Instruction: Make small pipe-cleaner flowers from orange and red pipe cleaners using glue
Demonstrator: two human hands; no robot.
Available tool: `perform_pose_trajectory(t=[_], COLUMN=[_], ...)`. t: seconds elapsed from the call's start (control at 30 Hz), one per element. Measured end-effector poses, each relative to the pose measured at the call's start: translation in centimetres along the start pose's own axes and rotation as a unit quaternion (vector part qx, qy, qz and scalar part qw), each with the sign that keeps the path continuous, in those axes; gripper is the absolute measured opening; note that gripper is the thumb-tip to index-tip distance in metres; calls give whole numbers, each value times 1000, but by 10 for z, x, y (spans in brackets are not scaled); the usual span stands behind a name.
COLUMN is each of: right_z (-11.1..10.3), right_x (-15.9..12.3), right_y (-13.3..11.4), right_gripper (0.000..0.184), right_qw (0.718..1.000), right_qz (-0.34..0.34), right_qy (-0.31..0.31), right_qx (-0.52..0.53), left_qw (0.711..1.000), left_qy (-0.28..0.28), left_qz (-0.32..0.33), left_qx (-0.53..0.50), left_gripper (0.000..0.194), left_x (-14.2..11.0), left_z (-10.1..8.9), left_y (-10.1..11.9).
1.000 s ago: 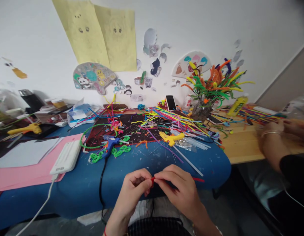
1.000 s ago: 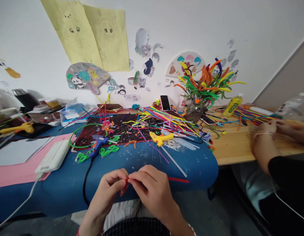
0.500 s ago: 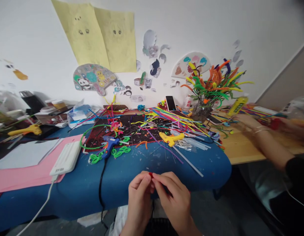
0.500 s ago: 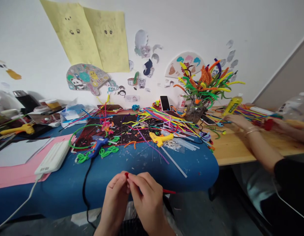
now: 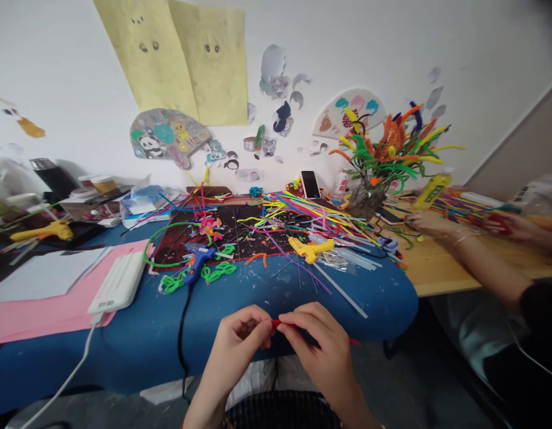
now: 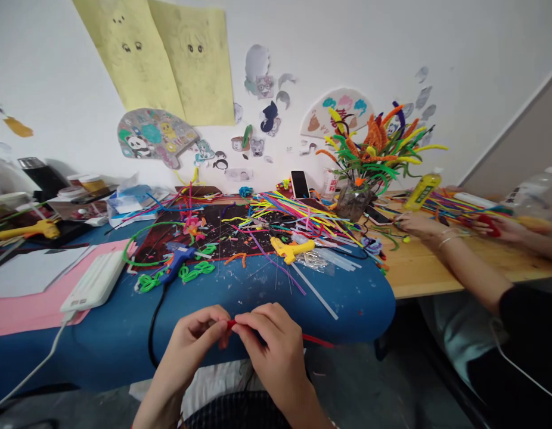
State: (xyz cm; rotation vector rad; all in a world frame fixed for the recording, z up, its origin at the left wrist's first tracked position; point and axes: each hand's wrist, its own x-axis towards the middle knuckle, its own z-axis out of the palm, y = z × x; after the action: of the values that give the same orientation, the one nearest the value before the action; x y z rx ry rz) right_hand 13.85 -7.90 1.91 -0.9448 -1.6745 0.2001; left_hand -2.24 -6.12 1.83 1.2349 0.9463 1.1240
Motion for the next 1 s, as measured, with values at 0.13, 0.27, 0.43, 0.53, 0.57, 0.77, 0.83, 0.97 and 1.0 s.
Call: perform_pose_trajectory(t=[0.13,0.27,0.43,0.53,0.57,0.77,0.83,0.97,1.0], right_z=[0,-1,3,5,5,-2,-6,-15,-16], right_x=[-1,-1,-1,-1,-1,4,8,17,18], right_y=[0,0,-5,-8,-8,-6,-5,-4,-4], right_gripper=[8,6,5,8,8,9,9,9,10], right_qw=[1000,999,985,977,977,981,980,974,972], right_qz=[17,49,147,177,179,154,142,143,147], right_qy=[7,0,-38,-42,-39,-81,-111,-154,-155], right_qx=[-5,1,83,113,110,89,82,89,94], left_qw=[1000,999,964,927,919,911,913,915,921], left_qy=[-11,-29,91,96,83,17,-8,-21,-3], left_qz=[-5,10,182,266,282,280,261,233,231], left_qx=[19,36,170,247,264,302,315,328,313], left_gripper=[22,19,14,16,16,12,13,12,12], left_x=[-4,-5,-10,-12,-13,-11,-9,-4,-2], left_z=[1,2,10,11,11,0,-3,-4,-2], left_y=[-2,-6,-12,-11,-10,6,13,22,21])
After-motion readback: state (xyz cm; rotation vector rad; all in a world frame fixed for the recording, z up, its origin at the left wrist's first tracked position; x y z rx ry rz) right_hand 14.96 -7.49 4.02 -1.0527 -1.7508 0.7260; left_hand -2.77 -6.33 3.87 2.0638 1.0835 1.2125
